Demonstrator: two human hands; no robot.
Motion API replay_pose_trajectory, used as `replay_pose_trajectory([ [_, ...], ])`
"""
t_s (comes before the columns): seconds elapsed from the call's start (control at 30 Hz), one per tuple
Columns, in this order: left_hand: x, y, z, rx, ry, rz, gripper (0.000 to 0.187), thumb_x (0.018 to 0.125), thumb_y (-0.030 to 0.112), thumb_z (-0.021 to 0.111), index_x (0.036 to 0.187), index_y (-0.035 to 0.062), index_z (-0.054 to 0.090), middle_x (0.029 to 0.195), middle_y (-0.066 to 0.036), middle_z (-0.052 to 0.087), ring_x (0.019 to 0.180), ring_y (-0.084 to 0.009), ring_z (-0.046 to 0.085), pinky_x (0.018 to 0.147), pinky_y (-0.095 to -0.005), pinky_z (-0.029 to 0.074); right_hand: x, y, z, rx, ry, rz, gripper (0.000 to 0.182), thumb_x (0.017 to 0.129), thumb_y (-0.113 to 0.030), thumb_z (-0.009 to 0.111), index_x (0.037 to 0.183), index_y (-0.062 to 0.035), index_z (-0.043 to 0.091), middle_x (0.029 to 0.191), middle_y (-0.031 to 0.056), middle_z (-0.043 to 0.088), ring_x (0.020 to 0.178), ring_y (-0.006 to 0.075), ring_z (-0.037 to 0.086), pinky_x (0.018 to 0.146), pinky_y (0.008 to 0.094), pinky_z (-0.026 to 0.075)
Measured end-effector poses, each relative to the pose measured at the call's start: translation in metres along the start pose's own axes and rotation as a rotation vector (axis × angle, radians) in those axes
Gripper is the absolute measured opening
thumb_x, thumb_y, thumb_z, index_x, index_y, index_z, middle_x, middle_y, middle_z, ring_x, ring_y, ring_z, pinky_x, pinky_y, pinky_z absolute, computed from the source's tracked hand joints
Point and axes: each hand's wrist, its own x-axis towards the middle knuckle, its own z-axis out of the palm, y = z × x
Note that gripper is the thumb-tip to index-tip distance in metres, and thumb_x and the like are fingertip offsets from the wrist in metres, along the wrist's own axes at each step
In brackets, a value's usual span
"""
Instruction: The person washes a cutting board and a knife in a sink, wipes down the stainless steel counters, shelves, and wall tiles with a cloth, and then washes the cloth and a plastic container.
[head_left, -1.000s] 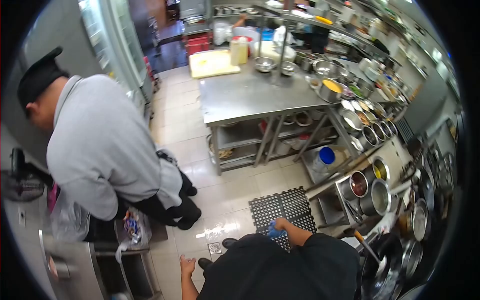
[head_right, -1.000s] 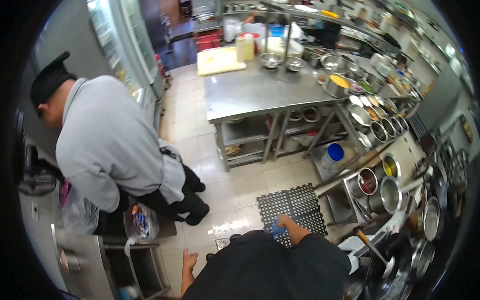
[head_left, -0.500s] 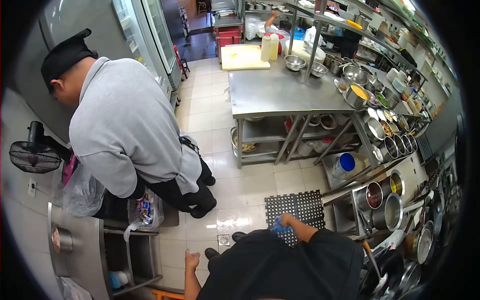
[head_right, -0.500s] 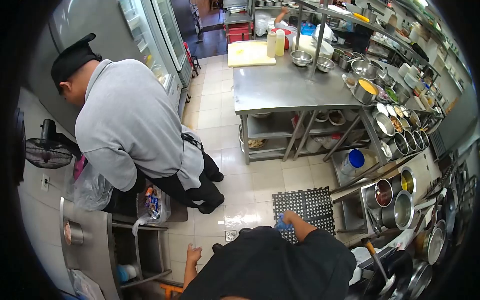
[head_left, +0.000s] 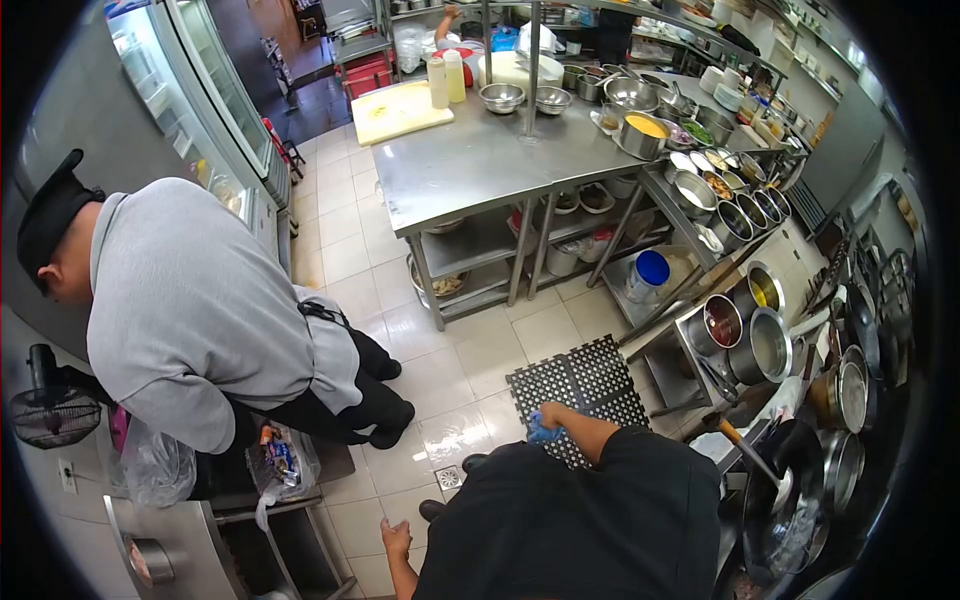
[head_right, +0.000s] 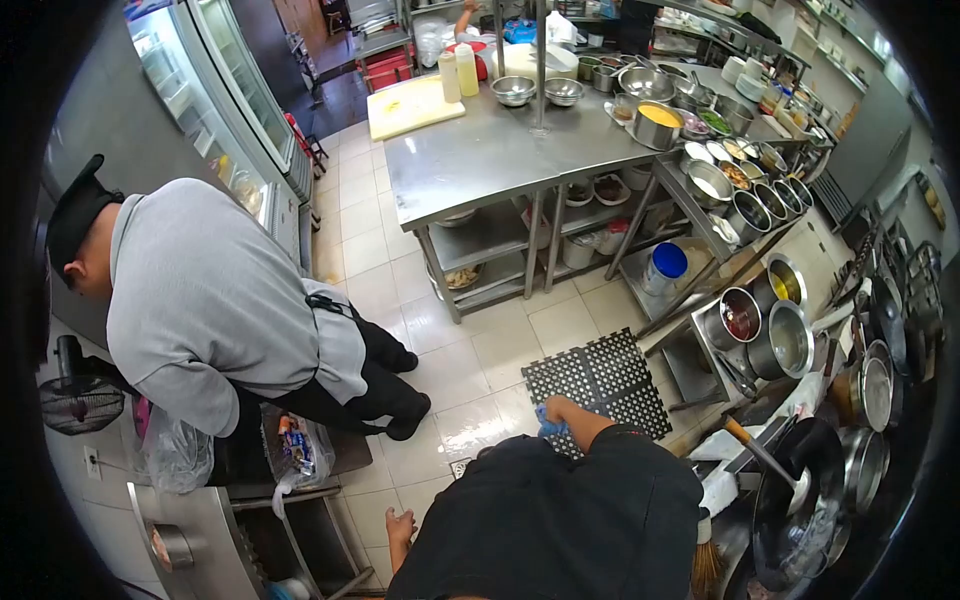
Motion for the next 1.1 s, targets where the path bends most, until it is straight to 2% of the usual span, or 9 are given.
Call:
replay_pose_trajectory([
  [0.2,0.005,0.009,0.006,0.035,-0.024,0.020,0.078,0.077,0.012,0.063,0.138,0.0006,0.016,0.080,-0.010,0.058,0.059,-0.0154,0.053,0.049,-0.0287,0.046,-0.027,0.005,-0.007,0.087,-0.006,-0.019,0.026,0.051,-0.008,0.057,0.073,0.0011,0.069,0.083,0.0232,0.064,0.082,0.0344,0.064,0.068,0.0392,0.051],
  [0.3,0.010,0.005,0.009,-0.003,0.024,0.040,0.066,0.076,0.007,0.061,0.131,-0.0035,0.027,0.078,-0.009,0.057,0.062,-0.0141,0.054,0.051,-0.0274,0.046,0.026,0.037,0.058,0.108,0.030,0.009,0.026,0.050,-0.007,0.057,0.072,0.0011,0.069,0.081,0.0235,0.064,0.079,0.0344,0.064,0.064,0.0412,0.050],
  [0.5,0.051,-0.034,0.011,-0.087,0.027,0.289,0.030,0.074,-0.006,0.051,0.104,-0.0055,0.048,0.079,-0.007,0.057,0.066,-0.0114,0.054,0.056,-0.0207,0.044,0.027,0.048,0.051,-0.008,-0.106,-0.110,0.024,0.050,-0.004,0.055,0.069,0.0016,0.068,0.078,0.0239,0.063,0.072,0.0357,0.063,0.058,0.0431,0.048],
  [0.57,0.063,-0.045,0.012,-0.245,0.068,0.360,0.039,0.071,-0.016,0.035,0.103,0.0006,0.050,0.078,-0.007,0.058,0.058,-0.0127,0.052,0.048,-0.0235,0.042,0.017,0.043,0.044,-0.080,-0.083,-0.067,0.034,0.071,-0.024,0.056,0.100,-0.0123,0.067,0.091,0.0178,0.065,0.081,0.0317,0.063,0.067,0.0388,0.049],
  [0.67,0.052,-0.042,0.020,-0.285,0.204,0.361,0.039,0.071,-0.017,0.030,0.099,-0.0002,0.051,0.069,-0.005,0.055,0.053,-0.0109,0.048,0.047,-0.0214,0.039,0.036,0.056,0.051,-0.104,-0.101,-0.090,0.034,0.074,-0.028,0.055,0.101,-0.0114,0.066,0.094,0.0184,0.065,0.085,0.0330,0.062,0.070,0.0392,0.050],
  [0.73,0.033,-0.033,0.016,-0.241,0.176,0.336,0.035,0.072,-0.014,0.033,0.099,-0.0013,0.051,0.065,-0.004,0.054,0.051,-0.0108,0.048,0.046,-0.0213,0.039,0.038,0.055,0.048,-0.065,-0.064,-0.118,0.034,0.075,-0.029,0.054,0.102,-0.0115,0.066,0.095,0.0187,0.064,0.087,0.0337,0.062,0.072,0.0396,0.050],
  [0.8,0.024,-0.027,0.014,-0.193,0.146,0.314,0.031,0.074,-0.011,0.036,0.100,-0.0023,0.051,0.062,-0.004,0.053,0.050,-0.0107,0.047,0.046,-0.0212,0.039,0.035,0.045,0.040,0.041,0.074,-0.059,0.023,0.057,-0.006,0.056,0.075,-0.0023,0.070,0.086,0.0218,0.064,0.078,0.0343,0.063,0.063,0.0425,0.049],
  [1.0,0.033,-0.043,0.010,-0.215,0.194,0.374,0.026,0.079,-0.004,0.034,0.098,0.0000,0.052,0.062,-0.009,0.057,0.047,-0.0142,0.050,0.044,-0.0207,0.037,0.027,0.024,0.006,-0.086,-0.079,-0.120,0.026,0.062,-0.008,0.054,0.082,-0.0011,0.069,0.091,0.0229,0.063,0.082,0.0354,0.062,0.068,0.0413,0.049],
  [1.1,0.013,-0.022,0.019,-0.531,0.180,0.142,0.023,0.087,0.011,0.037,0.099,0.0001,0.054,0.065,-0.011,0.059,0.052,-0.0171,0.053,0.048,-0.0224,0.039,0.024,0.019,0.002,0.060,-0.055,-0.081,0.029,0.064,-0.011,0.054,0.087,-0.0013,0.069,0.093,0.0230,0.063,0.086,0.0353,0.062,0.071,0.0408,0.049],
])
